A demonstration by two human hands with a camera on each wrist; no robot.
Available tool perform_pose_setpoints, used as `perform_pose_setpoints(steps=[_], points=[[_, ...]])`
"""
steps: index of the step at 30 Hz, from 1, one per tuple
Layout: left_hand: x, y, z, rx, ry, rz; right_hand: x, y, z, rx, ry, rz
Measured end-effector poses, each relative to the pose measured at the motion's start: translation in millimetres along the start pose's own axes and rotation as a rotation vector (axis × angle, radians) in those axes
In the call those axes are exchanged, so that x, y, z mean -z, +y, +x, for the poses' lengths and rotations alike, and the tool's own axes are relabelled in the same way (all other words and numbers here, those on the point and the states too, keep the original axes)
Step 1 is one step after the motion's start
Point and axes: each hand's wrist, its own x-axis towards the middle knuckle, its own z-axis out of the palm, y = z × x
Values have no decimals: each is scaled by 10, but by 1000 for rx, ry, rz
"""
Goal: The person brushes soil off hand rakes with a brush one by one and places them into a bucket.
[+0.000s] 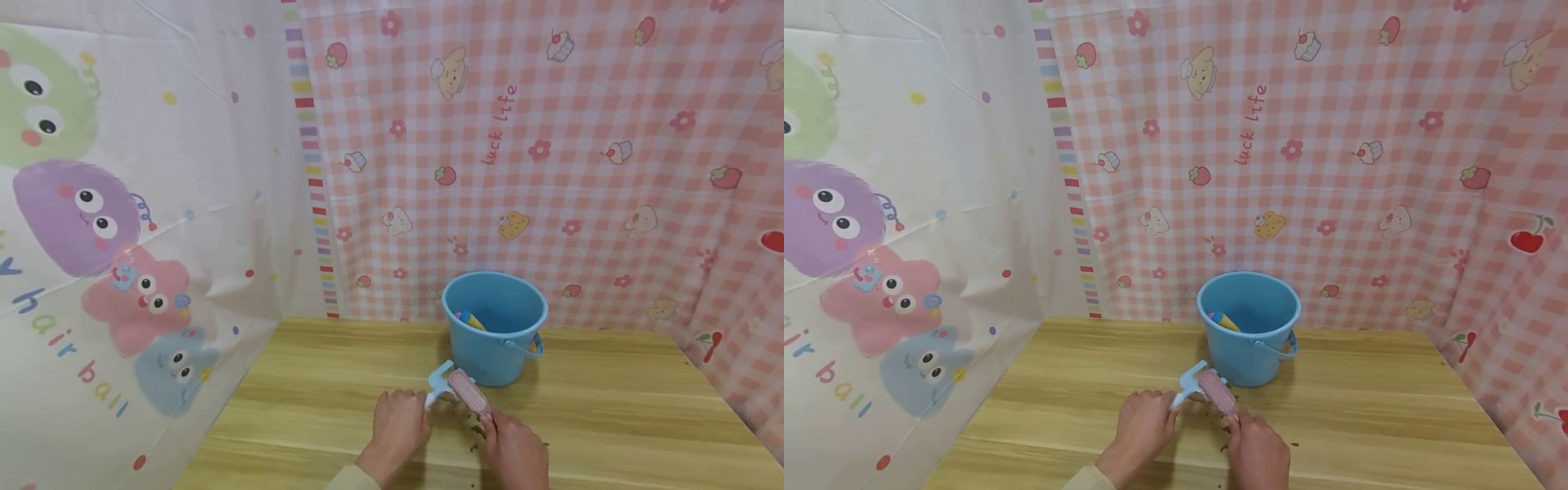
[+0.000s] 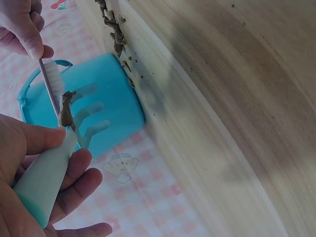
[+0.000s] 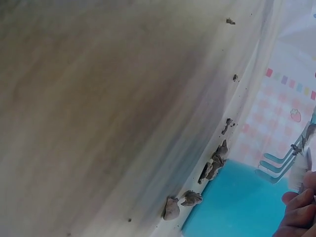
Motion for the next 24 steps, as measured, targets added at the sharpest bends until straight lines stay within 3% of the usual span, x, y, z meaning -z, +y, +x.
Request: perform_pose_setpoints(steps=[14, 24], points=[[9, -6, -6, -5, -2, 12, 25, 25, 23, -17, -3, -3], [26, -20, -12, -4, -18, 17, 63, 91, 21, -18, 54, 16]])
